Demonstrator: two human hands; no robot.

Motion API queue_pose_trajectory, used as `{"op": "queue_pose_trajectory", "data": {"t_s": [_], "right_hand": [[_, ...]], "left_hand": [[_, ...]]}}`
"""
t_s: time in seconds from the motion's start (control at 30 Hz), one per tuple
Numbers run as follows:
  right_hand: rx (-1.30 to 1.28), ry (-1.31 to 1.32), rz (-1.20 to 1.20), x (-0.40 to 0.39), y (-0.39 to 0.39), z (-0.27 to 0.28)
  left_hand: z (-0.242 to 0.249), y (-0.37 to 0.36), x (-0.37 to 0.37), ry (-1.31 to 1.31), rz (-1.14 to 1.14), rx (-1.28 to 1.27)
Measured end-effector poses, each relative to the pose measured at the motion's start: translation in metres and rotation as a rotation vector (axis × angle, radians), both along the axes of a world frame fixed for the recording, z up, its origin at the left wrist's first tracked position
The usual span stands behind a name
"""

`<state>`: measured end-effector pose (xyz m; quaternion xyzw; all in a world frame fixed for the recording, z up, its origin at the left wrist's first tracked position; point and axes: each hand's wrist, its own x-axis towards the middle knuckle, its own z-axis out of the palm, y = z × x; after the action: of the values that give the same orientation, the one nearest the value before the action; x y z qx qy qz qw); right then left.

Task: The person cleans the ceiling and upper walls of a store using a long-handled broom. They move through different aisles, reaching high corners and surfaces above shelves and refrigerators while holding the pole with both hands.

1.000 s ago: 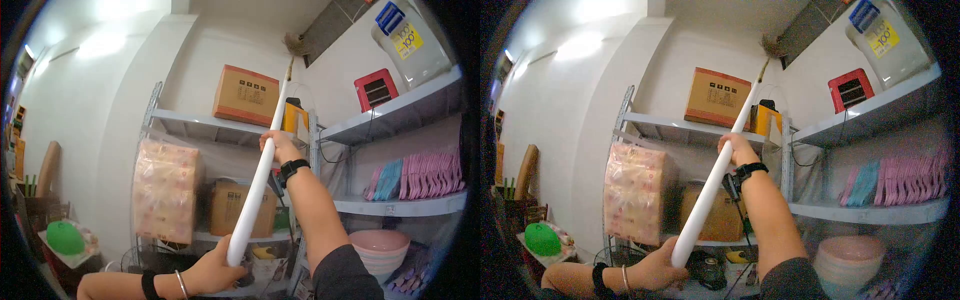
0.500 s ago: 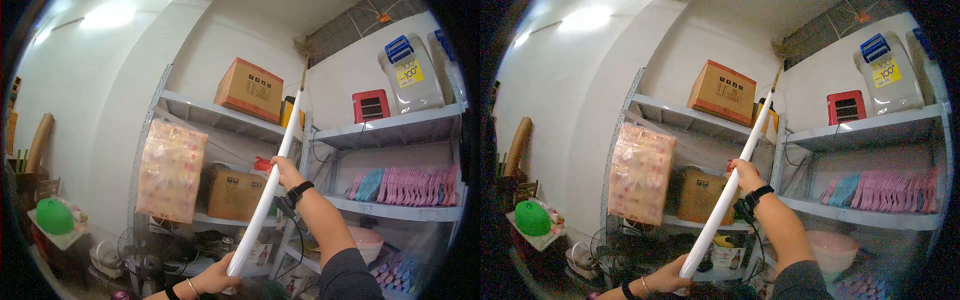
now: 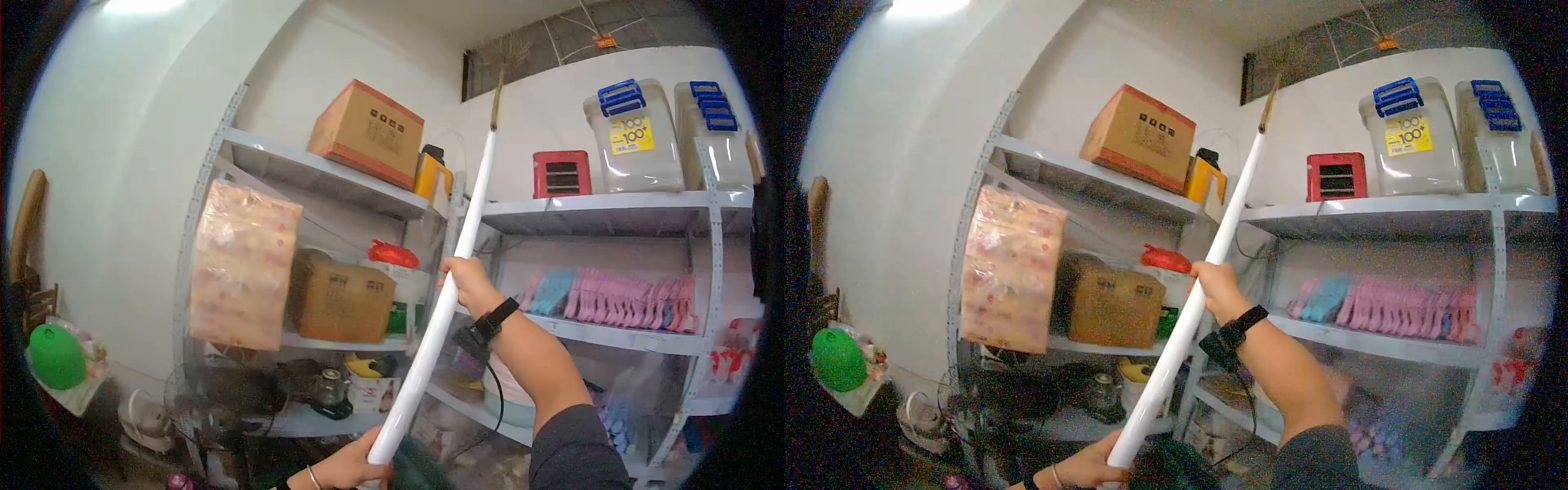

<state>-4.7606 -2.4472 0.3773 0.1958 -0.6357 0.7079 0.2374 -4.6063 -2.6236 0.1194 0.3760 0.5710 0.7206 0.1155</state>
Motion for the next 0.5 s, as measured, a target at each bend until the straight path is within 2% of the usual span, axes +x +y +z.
{"op": "queue_pose_trajectory", "data": {"t_s": [0.07, 0.1, 0.17, 0.27, 0.33, 0.4, 0.5], "right_hand": [[-0.003, 0.022, -0.053, 0.012, 0.010, -0.003], [-0.003, 0.045, -0.071, 0.017, 0.016, -0.002], [-0.020, 0.034, -0.065, 0.024, 0.029, 0.003], [-0.087, 0.038, -0.007, 0.036, 0.048, 0.011], [-0.052, 0.041, 0.055, 0.036, 0.066, 0.021], [-0.049, 0.047, 0.058, 0.035, 0.085, 0.020], [0.010, 0.051, 0.140, 0.039, 0.102, 0.027]], "left_hand": [[0.005, 0.001, 0.011, -0.075, -0.051, -0.068], [-0.022, 0.010, -0.021, 0.186, 0.214, -0.267], [-0.010, 0.021, -0.009, 0.028, 0.047, -0.149], [0.006, 0.045, -0.001, 0.119, 0.130, -0.173], [0.007, 0.071, 0.002, 0.207, 0.282, -0.215], [0.005, 0.098, 0.013, 0.105, 0.291, -0.239], [0.007, 0.132, 0.035, 0.282, 0.420, -0.015]]}}
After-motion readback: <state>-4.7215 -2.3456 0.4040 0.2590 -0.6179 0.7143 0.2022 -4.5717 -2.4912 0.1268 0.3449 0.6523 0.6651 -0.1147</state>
